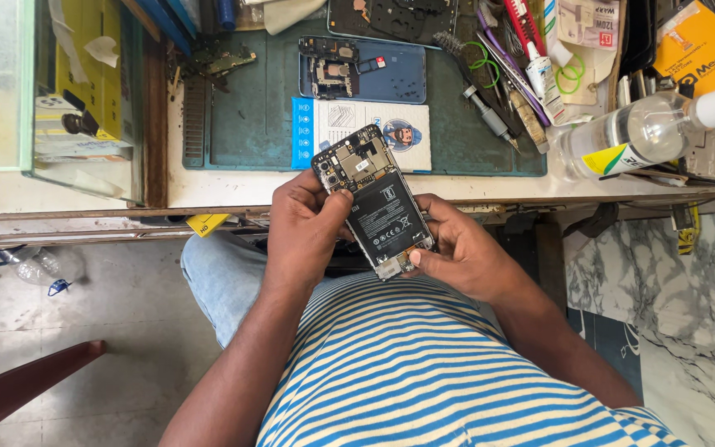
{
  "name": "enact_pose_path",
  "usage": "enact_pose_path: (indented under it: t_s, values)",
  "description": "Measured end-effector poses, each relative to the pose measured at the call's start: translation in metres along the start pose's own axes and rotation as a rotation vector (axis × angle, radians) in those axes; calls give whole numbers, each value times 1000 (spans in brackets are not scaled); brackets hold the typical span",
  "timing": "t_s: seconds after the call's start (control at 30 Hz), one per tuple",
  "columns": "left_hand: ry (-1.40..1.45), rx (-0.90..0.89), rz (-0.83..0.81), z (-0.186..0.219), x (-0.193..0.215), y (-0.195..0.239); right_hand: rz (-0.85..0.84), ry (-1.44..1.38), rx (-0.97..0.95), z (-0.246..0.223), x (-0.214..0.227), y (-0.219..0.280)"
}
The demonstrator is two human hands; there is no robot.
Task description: The person handles a disassembled smartphone, repeatedly opening and closing the screen assembly to check connections. They then apply adhesive from a tube along the edges of the phone's internal frame.
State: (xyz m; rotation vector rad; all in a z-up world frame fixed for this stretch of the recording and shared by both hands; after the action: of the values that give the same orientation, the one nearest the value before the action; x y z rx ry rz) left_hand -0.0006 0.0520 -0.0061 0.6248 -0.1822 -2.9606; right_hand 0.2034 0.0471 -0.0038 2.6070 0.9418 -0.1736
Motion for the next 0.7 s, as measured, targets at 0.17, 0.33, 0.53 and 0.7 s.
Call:
enact_pose_path:
  t_s: [0.17, 0.33, 0.53, 0.7]
  values:
    - [9, -3, 0, 1, 0, 1, -1, 15, 74, -5, -4, 3]
    - [13, -3, -3, -2, 0, 2, 51, 53, 50, -3, -5, 1]
    - [53, -15, -28, -2, 0, 4, 20, 39, 101, -4, -4, 3]
    - [46, -32, -36, -2, 0, 5, 64, 16, 105, 2, -4, 5]
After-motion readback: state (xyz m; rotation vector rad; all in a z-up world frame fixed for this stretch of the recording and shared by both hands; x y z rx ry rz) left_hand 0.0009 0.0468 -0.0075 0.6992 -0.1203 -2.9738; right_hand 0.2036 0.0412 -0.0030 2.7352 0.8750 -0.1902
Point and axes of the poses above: each hand's wrist, its own y-axis away from the middle knuckle, its own x-axis out of the back of the hand, z = x × y, the point moved 5 cm from there along -y, towards the middle knuckle, and after that the axes turned 1 degree about -x, right-handed, at the moved point
